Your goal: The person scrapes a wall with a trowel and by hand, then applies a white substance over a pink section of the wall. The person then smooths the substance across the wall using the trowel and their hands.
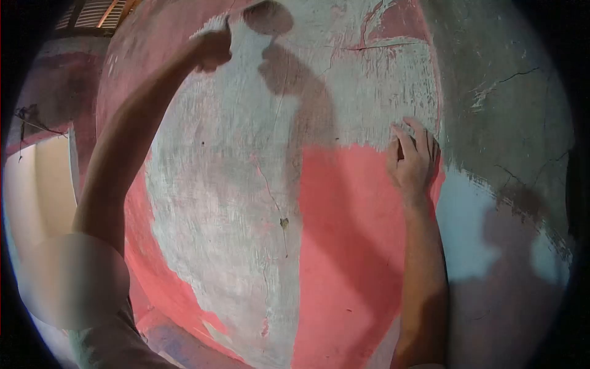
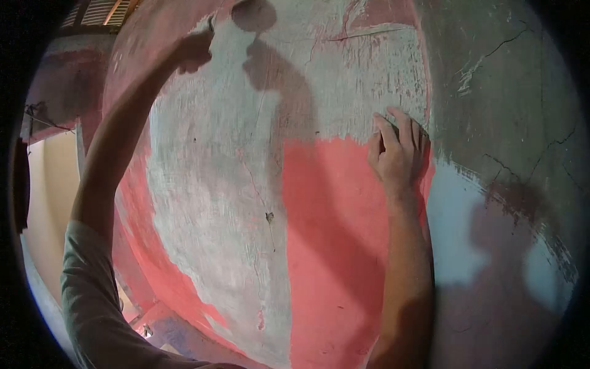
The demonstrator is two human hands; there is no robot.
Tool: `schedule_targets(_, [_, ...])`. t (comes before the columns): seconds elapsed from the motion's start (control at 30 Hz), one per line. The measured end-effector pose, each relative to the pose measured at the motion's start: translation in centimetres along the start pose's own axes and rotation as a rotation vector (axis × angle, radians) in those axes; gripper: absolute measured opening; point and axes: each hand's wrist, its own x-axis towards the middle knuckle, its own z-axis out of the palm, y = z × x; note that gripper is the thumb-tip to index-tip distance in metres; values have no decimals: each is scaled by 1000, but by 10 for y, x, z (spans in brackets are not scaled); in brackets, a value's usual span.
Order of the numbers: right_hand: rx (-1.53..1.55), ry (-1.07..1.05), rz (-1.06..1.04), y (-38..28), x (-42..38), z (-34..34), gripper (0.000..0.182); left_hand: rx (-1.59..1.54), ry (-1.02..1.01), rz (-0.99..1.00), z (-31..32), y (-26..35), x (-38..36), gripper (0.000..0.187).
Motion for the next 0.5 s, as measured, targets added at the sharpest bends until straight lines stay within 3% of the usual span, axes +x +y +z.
schedule_targets(0.07, [11,-7,-6,0,3,-3,25,110,44,-33,-23,-2,58,42])
schedule_targets(0.17, [6,-3,-6,1,2,-1,26,203,-26,-3,-39,-12,68,44])
schedule_targets(0.27, [-9,-7,-7,1,1,-1,26,250,-11,143,-33,-21,-26,39])
schedule_targets(0.33, [5,22,1,0,0,1,26,169,-6,94,-39,-22,-47,46])
schedule_targets(0.4, [-3,32,2,-1,3,2,26,248,-18,32,-55,-18,-4,43])
schedule_targets(0.47, [-19,9,-5,-2,4,-2,26,81,13,-25,-54,-7,37,27])
schedule_targets(0.5, [-16,5,-9,-2,2,-3,26,-3,32,-51,-53,-4,60,30])
